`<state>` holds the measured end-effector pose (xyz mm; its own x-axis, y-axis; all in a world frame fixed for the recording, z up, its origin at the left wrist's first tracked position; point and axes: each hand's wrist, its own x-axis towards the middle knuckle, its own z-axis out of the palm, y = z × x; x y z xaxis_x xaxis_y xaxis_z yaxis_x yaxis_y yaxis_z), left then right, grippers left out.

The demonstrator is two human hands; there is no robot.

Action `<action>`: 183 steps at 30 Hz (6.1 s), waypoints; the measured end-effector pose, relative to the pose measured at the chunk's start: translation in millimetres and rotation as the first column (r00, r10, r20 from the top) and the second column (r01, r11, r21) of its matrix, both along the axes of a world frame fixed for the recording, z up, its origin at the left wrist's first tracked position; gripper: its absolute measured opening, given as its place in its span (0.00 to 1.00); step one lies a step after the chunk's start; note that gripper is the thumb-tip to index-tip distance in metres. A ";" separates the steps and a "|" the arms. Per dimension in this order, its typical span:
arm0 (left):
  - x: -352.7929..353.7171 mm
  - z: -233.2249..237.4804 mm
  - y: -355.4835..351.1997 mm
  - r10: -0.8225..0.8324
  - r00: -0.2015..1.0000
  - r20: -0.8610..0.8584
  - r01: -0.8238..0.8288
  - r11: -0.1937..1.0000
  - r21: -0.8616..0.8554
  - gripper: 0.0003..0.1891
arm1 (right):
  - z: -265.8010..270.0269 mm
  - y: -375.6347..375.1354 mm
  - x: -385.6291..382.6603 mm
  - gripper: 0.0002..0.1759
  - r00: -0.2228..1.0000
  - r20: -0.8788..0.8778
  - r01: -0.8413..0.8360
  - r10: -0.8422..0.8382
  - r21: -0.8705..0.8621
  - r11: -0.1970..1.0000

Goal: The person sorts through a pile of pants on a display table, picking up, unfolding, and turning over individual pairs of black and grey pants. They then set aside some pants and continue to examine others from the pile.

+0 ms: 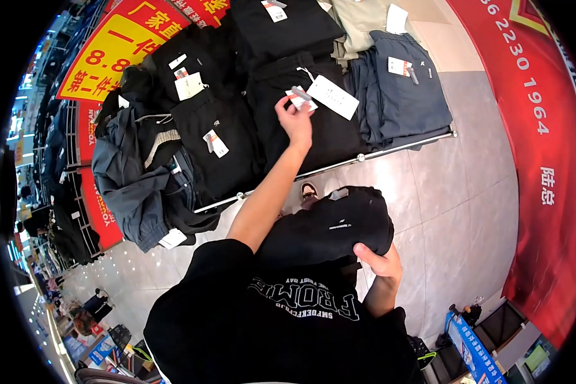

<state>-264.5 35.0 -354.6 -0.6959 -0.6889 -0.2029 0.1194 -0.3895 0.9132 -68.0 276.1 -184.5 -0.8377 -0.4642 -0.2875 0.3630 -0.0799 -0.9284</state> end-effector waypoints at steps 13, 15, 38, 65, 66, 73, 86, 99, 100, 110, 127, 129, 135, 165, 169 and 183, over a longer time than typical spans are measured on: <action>35.9 24.9 -61.1 0.443 0.852 0.280 0.198 0.222 -0.955 0.26 | 0.3 -13.7 -19.0 0.25 0.993 0.104 -0.042 0.047 -0.050 0.998; 18.0 64.8 -50.7 0.234 0.851 0.470 0.438 0.179 -0.881 0.29 | 3.1 -17.7 -22.8 0.25 0.999 0.045 -0.028 0.030 -0.048 0.998; 130.1 32.2 -55.9 -0.811 0.582 0.061 0.811 0.584 0.022 0.14 | 9.7 -29.7 -56.4 0.20 0.992 -0.079 -0.109 0.101 -0.104 0.988; 337.9 87.9 -184.7 -0.550 0.828 -0.108 0.560 0.802 0.207 0.22 | 80.3 -208.3 39.8 0.35 0.914 -0.393 -0.187 0.102 -0.185 0.965; 342.5 89.3 -189.1 -0.545 0.831 -0.114 0.557 0.805 0.205 0.23 | 82.8 -213.1 43.4 0.35 0.909 -0.403 -0.195 0.106 -0.187 0.963; 376.0 98.9 -234.1 -0.495 0.858 -0.140 0.514 0.840 0.176 0.25 | 80.7 -243.6 52.6 0.32 0.816 -0.558 -0.258 0.149 -0.120 0.959; 386.9 149.2 -317.5 -0.330 0.913 -0.241 0.344 0.939 0.015 0.29 | 42.6 -308.6 27.9 0.43 0.804 -0.403 -0.521 0.438 -0.119 0.845; 372.7 283.3 -426.5 -0.360 0.614 -0.702 0.435 0.897 -0.079 0.41 | 116.7 -401.5 -13.4 0.16 0.813 -0.443 -0.553 0.378 -0.383 0.740; 367.7 279.6 -421.8 -0.364 0.612 -0.702 0.437 0.896 -0.084 0.41 | 123.5 -404.3 -13.0 0.16 0.813 -0.447 -0.552 0.374 -0.385 0.740; 321.8 273.8 -368.5 -0.199 0.918 -0.343 0.077 0.938 -0.337 0.28 | 150.0 -382.3 -32.0 0.13 0.585 -0.785 -0.465 0.205 -0.116 0.878; 287.3 282.2 -307.5 -0.187 0.876 -0.444 0.037 0.945 -0.325 0.14 | 119.3 -317.1 -46.6 0.20 0.765 -0.627 -0.390 0.148 -0.267 0.882; 290.7 282.6 -305.0 -0.209 0.871 -0.444 0.034 0.928 -0.372 0.15 | 110.2 -307.2 -31.5 0.34 0.606 -0.723 -0.532 0.330 -0.060 0.844; 302.4 296.5 -300.5 -0.069 0.883 -0.464 -0.162 0.883 -0.440 0.16 | 29.6 -344.6 27.2 0.51 0.474 -0.760 -0.555 0.445 0.135 0.821; 265.9 334.1 -265.3 0.834 0.270 -0.481 -0.280 -0.410 -0.868 0.20 | 68.7 -193.9 -13.1 0.11 0.857 0.118 -0.273 0.501 -0.721 0.637; 128.5 299.4 -264.5 0.598 0.786 -0.158 -0.342 0.208 -0.916 0.25 | 63.3 -176.9 -66.9 0.26 0.782 0.621 0.310 0.045 -0.451 0.837; 88.8 -7.5 -223.9 0.204 0.876 0.437 0.373 0.289 -0.882 0.17 | -149.2 -50.2 -171.7 0.21 0.766 0.625 0.367 -0.153 -0.229 0.902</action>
<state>-175.7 -188.8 -362.1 -0.8043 -0.5307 0.2671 -0.3202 0.7659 0.5575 -239.7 225.9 -333.7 -0.6597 -0.4070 -0.6318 0.7391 -0.5034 -0.4476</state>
